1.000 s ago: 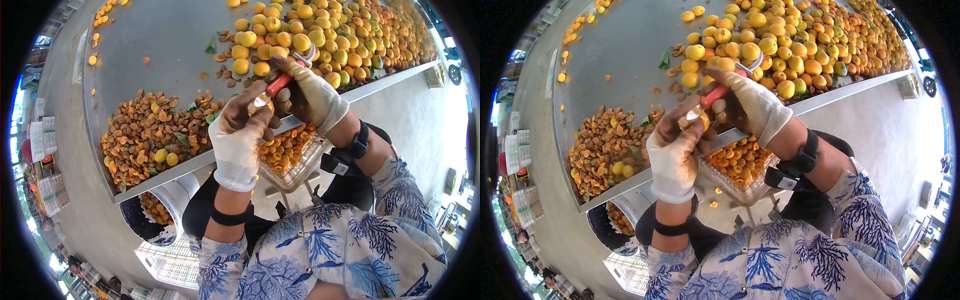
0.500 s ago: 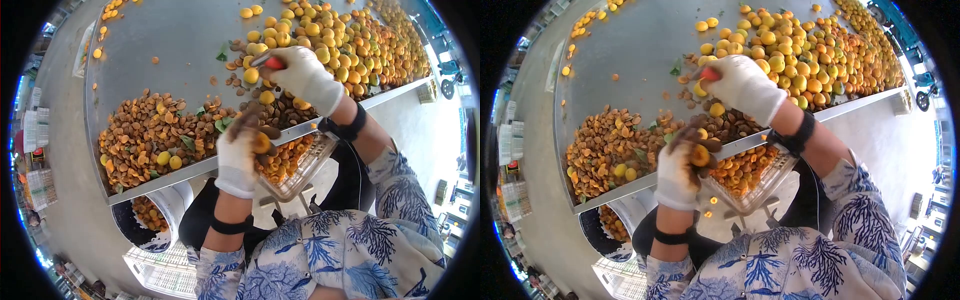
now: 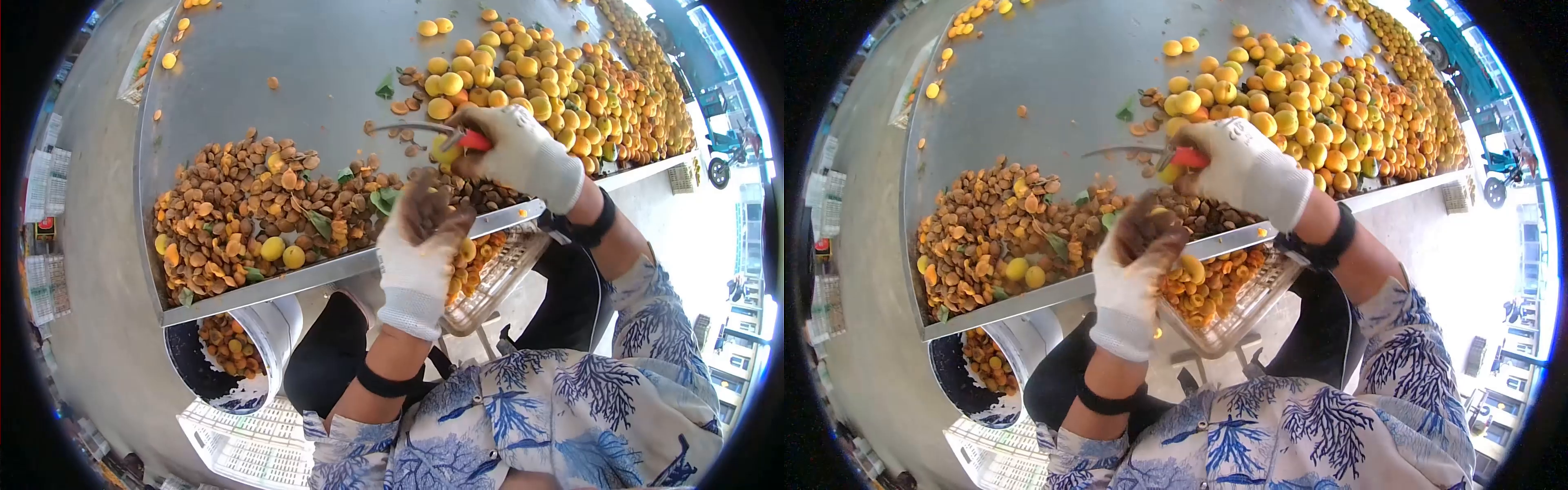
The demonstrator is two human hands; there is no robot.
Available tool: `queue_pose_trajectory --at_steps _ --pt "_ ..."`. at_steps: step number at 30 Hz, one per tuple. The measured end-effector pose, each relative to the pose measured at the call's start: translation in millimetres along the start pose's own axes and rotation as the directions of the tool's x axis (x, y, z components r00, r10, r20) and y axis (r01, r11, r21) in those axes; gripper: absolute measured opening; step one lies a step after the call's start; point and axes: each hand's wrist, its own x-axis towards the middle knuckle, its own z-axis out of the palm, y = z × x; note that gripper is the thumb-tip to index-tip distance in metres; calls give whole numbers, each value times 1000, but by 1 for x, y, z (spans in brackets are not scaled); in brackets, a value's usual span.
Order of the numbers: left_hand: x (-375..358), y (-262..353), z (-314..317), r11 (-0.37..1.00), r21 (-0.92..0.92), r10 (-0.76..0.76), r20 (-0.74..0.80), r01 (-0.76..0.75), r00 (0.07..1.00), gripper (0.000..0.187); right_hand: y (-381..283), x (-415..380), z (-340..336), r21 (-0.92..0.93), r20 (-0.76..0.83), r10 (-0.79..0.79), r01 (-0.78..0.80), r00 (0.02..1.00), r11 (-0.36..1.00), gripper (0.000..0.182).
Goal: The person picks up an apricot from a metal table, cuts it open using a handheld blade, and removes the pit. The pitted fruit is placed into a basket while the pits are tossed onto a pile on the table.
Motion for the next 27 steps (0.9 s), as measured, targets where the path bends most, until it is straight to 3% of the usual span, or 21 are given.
queue_pose_trajectory --at_steps 2,4,6,8,10,12,14,16,19,24,27 --pt "-1 5 4 979 -175 104 -30 -107 994 42 -8 -23 -2 178 2 -73 72 997 981 44" --pt "-1 7 4 983 -155 105 48 -96 993 43 -9 -37 0 175 25 -76 70 997 982 43" --pt "-1 5 2 970 -241 -13 57 26 998 48 -6 -45 0 321 0 -166 157 986 934 44" --pt "5 1 -3 972 -234 29 81 -10 996 44 3 -52 0 416 -114 -198 227 974 880 37" --pt "5 12 2 947 -321 89 185 -26 979 42 5 -65 -14 751 -17 30 -7 999 661 34" --pt "9 15 4 949 -312 112 213 -41 971 42 14 -71 -5 679 -45 64 -17 997 734 35" --pt "9 18 8 934 -354 131 223 -45 966 45 29 -74 12 652 -181 -102 197 978 732 44" --pt "9 21 15 939 -335 150 209 -73 966 46 28 -78 6 639 -141 -70 145 988 756 38" --pt "13 21 20 944 -316 167 205 -96 965 45 30 -81 -2 469 -79 -67 97 995 878 30" --pt "25 17 24 903 -423 227 323 -74 919 49 31 -84 8 504 -97 -42 85 994 859 28" --pt "22 15 32 879 -455 272 231 -144 934 53 27 -85 15 592 -125 -3 77 992 802 26"
